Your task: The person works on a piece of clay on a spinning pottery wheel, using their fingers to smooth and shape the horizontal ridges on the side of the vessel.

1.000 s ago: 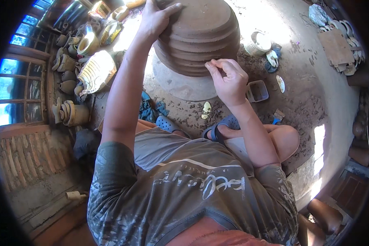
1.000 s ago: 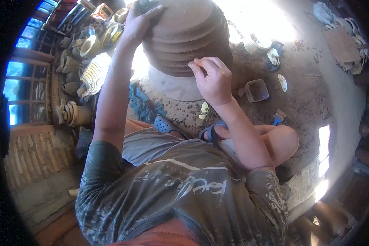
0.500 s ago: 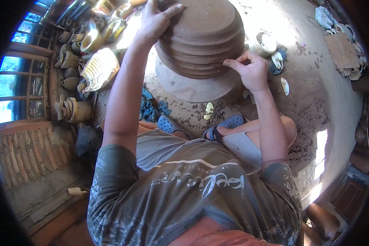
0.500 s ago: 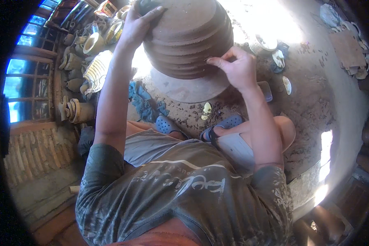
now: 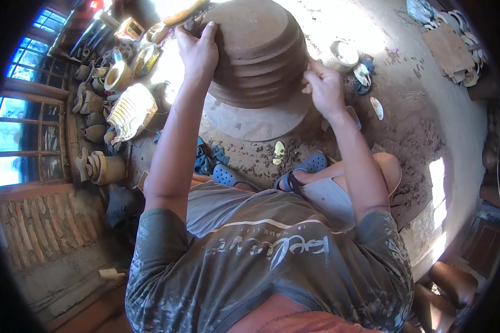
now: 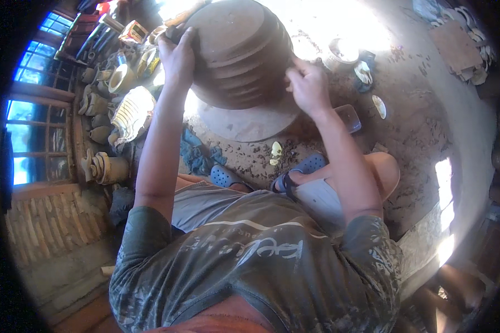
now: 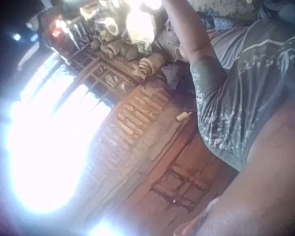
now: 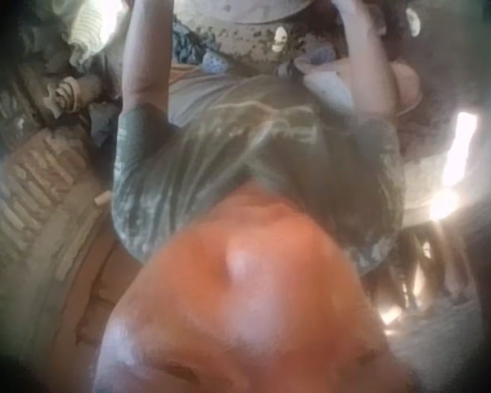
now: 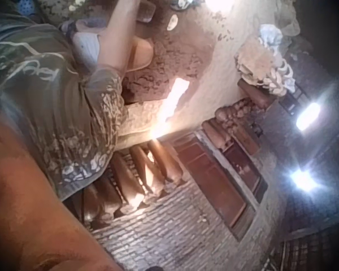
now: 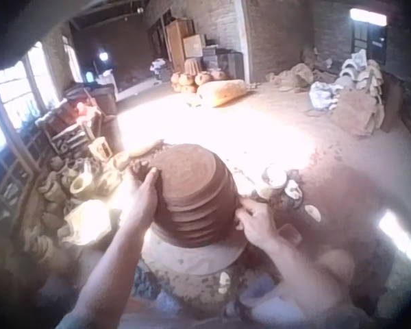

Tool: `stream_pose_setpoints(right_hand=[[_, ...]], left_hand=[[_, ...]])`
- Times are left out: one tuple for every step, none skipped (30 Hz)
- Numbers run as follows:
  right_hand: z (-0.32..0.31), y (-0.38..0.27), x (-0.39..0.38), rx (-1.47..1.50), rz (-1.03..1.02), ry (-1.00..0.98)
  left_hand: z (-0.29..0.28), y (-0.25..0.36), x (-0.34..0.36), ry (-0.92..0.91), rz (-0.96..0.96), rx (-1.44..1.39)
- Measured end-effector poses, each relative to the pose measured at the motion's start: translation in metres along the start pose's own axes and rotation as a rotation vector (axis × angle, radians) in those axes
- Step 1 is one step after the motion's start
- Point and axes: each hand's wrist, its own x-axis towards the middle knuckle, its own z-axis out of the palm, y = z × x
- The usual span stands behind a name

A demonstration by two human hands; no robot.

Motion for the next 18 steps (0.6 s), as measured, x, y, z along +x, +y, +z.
stream_pose_setpoints(right_hand=[[0.008, -0.001, -0.009, -0.013, 0.012, 0.034], [0.016, -0.003, -0.018, -0.027, 0.024, 0.067], [0.027, -0.012, -0.028, -0.050, 0.003, 0.070], [0.031, -0.008, -0.034, -0.126, -0.029, 0.096], [0.038, -0.004, -0.040, -0.150, -0.090, 0.131], [0.046, -0.003, -0.045, -0.175, -0.148, 0.162], [0.052, -0.005, -0.051, -0.225, -0.178, 0.179], [0.059, -0.010, -0.057, -0.274, -0.208, 0.195], [0.066, -0.014, -0.063, -0.326, -0.239, 0.209], [0.073, -0.015, -0.068, -0.298, -0.239, 0.216], [0.082, -0.013, -0.073, -0.270, -0.239, 0.222], [0.088, -0.011, -0.077, -0.245, -0.239, 0.230], [0.092, -0.008, -0.080, -0.277, -0.263, 0.206], [0.098, -0.008, -0.086, -0.256, -0.251, 0.181], [0.105, -0.011, -0.093, -0.235, -0.240, 0.158], [0.111, -0.012, -0.099, -0.216, -0.228, 0.138], [0.116, -0.013, -0.104, -0.311, -0.196, 0.084], [0.122, -0.014, -0.109, -0.341, -0.226, 0.054]], left_hand=[[0.003, 0.000, -0.001, 0.013, -0.009, -0.006], [0.005, 0.001, -0.003, 0.026, -0.017, -0.011], [0.004, -0.001, -0.005, 0.041, -0.029, -0.009], [0.006, 0.001, -0.006, 0.047, -0.020, -0.006], [0.007, 0.002, -0.007, 0.054, -0.011, -0.003], [0.008, 0.003, -0.008, 0.060, -0.006, 0.001], [0.008, 0.004, -0.009, 0.068, 0.010, -0.001], [0.007, 0.004, -0.010, 0.076, 0.025, -0.004], [0.007, 0.004, -0.011, 0.087, 0.040, -0.008], [0.008, 0.002, -0.010, 0.096, 0.056, -0.029], [0.008, -0.001, -0.009, 0.106, 0.071, -0.049], [0.009, -0.004, -0.008, 0.115, 0.086, -0.073], [0.010, -0.005, -0.007, 0.111, 0.093, -0.079], [0.010, -0.006, -0.007, 0.107, 0.100, -0.084], [0.010, -0.005, -0.007, 0.103, 0.109, -0.091], [0.011, -0.002, -0.008, 0.095, 0.094, -0.082], [0.011, 0.000, -0.011, 0.087, 0.079, -0.074], [0.011, 0.004, -0.013, 0.081, 0.066, -0.066]])
